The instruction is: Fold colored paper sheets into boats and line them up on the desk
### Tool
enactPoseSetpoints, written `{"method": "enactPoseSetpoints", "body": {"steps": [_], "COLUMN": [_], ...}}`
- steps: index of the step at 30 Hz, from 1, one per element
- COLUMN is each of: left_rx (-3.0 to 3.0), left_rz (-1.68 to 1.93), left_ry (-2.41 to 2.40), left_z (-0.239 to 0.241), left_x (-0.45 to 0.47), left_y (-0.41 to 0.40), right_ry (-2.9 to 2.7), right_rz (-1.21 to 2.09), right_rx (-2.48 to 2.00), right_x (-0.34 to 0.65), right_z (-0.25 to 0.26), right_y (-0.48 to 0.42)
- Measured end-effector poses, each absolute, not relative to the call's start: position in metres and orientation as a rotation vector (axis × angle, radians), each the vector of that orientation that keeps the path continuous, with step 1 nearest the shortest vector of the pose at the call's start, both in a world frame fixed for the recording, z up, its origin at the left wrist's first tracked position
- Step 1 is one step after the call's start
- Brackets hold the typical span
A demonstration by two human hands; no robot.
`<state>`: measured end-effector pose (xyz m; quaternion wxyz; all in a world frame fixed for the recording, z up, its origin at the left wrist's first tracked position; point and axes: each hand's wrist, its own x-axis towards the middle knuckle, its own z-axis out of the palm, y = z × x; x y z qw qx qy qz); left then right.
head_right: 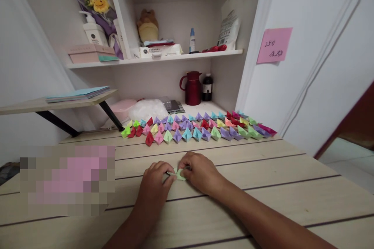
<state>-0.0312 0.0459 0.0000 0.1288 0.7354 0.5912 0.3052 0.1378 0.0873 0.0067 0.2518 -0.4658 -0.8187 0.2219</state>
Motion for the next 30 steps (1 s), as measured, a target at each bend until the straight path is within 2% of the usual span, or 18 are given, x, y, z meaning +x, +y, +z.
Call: {"method": "enactPoseSetpoints", "body": {"steps": [9,16,30], "left_rx": [1.782,1.727,1.617], "left_rz": [1.218,1.341,1.471], "left_ry": [1.646,1.604,1.548], "left_z": [-0.007,-0.004,0.000], "left_x": [-0.036,-0.036,-0.035], "left_y": [0.053,0.051,0.048], "right_ry": [-2.137,-1.967,-1.709], "right_rz": [0.940,1.002,1.072], "right_rx": [-1.032,-1.107,-1.023], "right_x": [0.145,0.139,0.132], "right_z": [0.015,0.003,0.012], "right_y": [0.084,0.086,0.079]}}
